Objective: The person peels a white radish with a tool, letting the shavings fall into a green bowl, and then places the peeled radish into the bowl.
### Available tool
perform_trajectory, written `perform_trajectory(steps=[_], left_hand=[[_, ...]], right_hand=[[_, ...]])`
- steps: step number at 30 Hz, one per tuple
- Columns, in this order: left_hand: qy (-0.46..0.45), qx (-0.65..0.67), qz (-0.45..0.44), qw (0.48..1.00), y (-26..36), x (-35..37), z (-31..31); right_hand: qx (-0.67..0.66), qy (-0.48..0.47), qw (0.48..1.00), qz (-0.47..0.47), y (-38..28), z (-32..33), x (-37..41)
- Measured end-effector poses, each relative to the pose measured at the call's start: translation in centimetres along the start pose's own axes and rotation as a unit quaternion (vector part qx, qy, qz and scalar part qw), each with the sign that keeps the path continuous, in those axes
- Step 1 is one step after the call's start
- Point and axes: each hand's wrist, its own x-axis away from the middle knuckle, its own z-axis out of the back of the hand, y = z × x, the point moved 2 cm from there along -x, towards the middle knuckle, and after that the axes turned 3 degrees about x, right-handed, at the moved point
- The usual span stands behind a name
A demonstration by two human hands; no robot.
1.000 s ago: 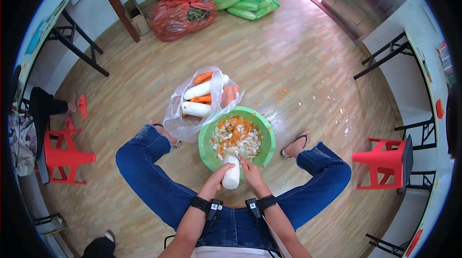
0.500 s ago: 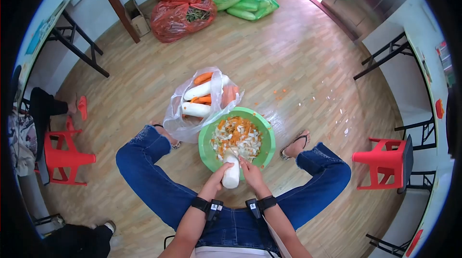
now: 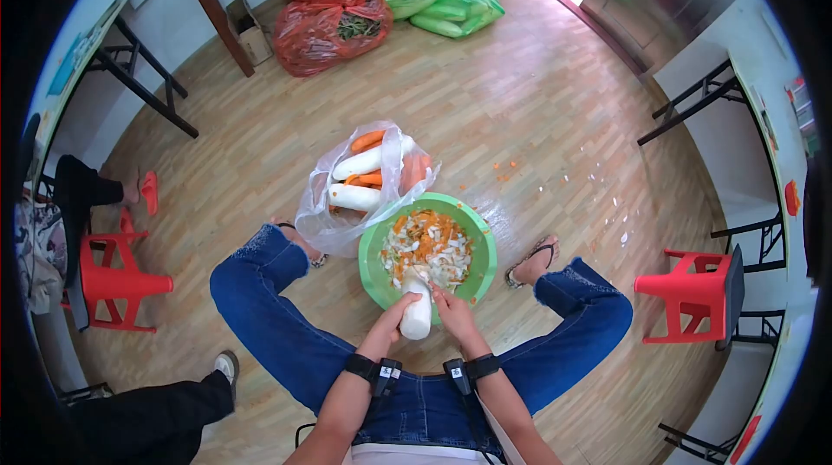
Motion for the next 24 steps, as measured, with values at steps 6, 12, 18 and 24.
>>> perform_trajectory(steps=[6, 12, 18, 24], left_hand=[[-0.016, -0.033, 0.019, 0.999, 0.1, 1.1, -1.0], [-0.007, -0.019, 0.004, 1.000, -0.3, -0.2, 0.0], [-0.018, -0.055, 0.023, 0.998, -0.5, 0.5, -0.5], [-0.009, -0.048, 0.014, 0.999, -0.3, 0.2, -0.1]], right_hand=[[-0.034, 0.046, 0.998, 0.018, 2.0, -0.2, -1.3], [-0.001, 0.018, 0.999, 0.028, 1.2, -0.2, -0.6], [-0.015, 0.044, 0.999, 0.020, 2.1, -0.2, -1.4], [0.022, 0.052, 0.998, 0.030, 2.1, -0.6, -1.1]])
